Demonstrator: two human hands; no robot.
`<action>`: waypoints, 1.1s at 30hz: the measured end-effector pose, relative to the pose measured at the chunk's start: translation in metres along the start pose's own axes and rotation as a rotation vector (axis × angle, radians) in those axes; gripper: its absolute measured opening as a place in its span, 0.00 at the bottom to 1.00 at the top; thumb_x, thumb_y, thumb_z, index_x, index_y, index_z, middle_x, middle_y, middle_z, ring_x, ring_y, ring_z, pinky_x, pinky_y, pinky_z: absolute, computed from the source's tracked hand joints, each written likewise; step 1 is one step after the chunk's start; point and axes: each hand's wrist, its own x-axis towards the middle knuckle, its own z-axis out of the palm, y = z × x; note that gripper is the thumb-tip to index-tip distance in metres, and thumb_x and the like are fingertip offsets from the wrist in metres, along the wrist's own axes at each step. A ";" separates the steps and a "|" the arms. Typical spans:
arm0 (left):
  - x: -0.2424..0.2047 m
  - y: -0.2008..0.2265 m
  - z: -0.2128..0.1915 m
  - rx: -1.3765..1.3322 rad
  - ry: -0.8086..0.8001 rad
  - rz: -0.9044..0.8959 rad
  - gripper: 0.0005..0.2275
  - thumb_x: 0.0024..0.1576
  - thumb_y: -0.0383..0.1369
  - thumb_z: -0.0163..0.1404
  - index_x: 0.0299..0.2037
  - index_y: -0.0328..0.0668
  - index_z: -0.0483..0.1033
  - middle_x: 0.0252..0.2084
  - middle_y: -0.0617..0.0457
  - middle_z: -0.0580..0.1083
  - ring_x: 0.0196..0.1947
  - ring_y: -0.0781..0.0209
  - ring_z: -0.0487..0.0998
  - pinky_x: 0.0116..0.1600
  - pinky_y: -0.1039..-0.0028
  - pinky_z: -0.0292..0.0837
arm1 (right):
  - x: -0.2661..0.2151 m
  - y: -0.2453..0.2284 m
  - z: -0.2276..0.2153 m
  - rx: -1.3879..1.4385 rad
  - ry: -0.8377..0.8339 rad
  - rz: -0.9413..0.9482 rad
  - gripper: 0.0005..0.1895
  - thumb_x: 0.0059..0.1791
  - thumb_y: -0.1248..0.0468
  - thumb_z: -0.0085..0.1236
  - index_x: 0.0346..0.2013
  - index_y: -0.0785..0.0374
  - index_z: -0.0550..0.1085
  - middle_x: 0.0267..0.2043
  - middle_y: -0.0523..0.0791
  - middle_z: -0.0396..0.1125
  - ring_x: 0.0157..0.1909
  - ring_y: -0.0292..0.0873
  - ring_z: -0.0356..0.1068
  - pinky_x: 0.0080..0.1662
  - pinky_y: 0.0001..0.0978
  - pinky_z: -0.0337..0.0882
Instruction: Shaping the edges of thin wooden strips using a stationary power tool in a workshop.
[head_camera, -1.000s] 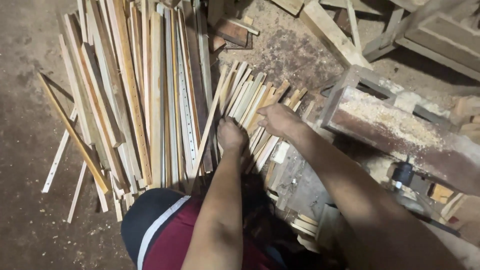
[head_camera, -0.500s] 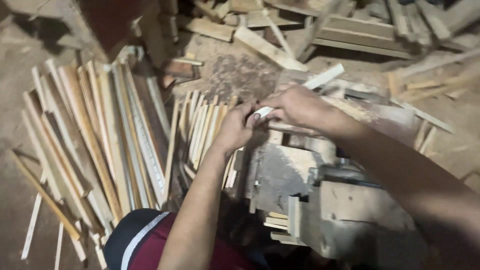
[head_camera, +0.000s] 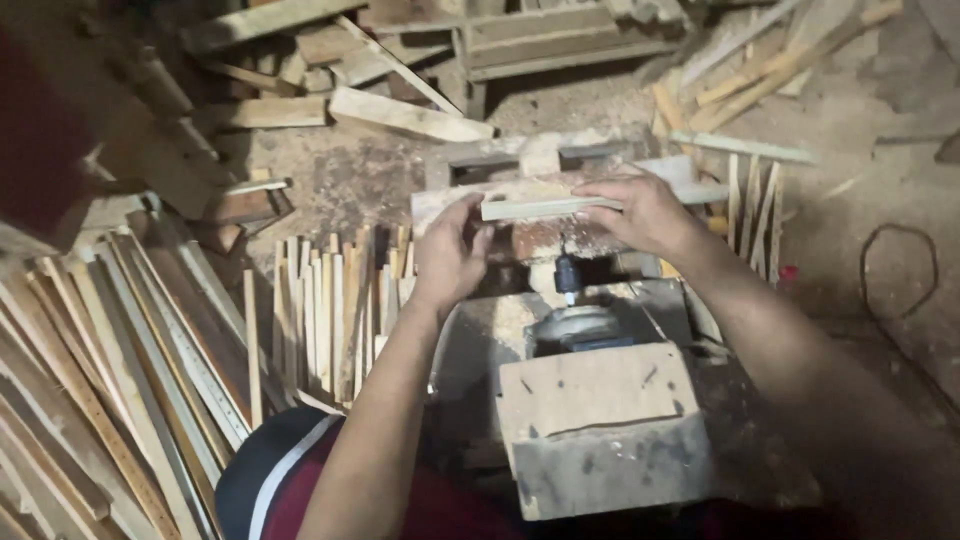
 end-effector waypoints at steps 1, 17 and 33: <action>0.001 -0.003 0.014 -0.002 -0.018 -0.003 0.17 0.58 0.29 0.54 0.58 0.36 0.74 0.51 0.35 0.77 0.55 0.34 0.76 0.60 0.50 0.69 | -0.011 0.009 0.001 0.005 0.002 0.017 0.15 0.45 0.60 0.70 0.47 0.52 0.82 0.47 0.45 0.77 0.48 0.53 0.73 0.53 0.43 0.71; 0.029 -0.053 0.108 0.196 -0.006 0.132 0.06 0.56 0.32 0.58 0.42 0.53 0.79 0.41 0.60 0.78 0.48 0.57 0.76 0.56 0.68 0.64 | -0.044 0.033 0.006 -0.239 0.146 0.139 0.18 0.41 0.55 0.75 0.44 0.41 0.82 0.39 0.35 0.77 0.51 0.42 0.71 0.57 0.36 0.62; 0.023 -0.043 0.118 0.056 -0.003 0.181 0.06 0.57 0.32 0.58 0.43 0.54 0.78 0.41 0.59 0.78 0.46 0.58 0.75 0.55 0.69 0.63 | -0.039 0.002 0.020 -0.222 0.288 0.124 0.14 0.40 0.52 0.78 0.36 0.46 0.82 0.31 0.35 0.74 0.47 0.41 0.69 0.54 0.35 0.56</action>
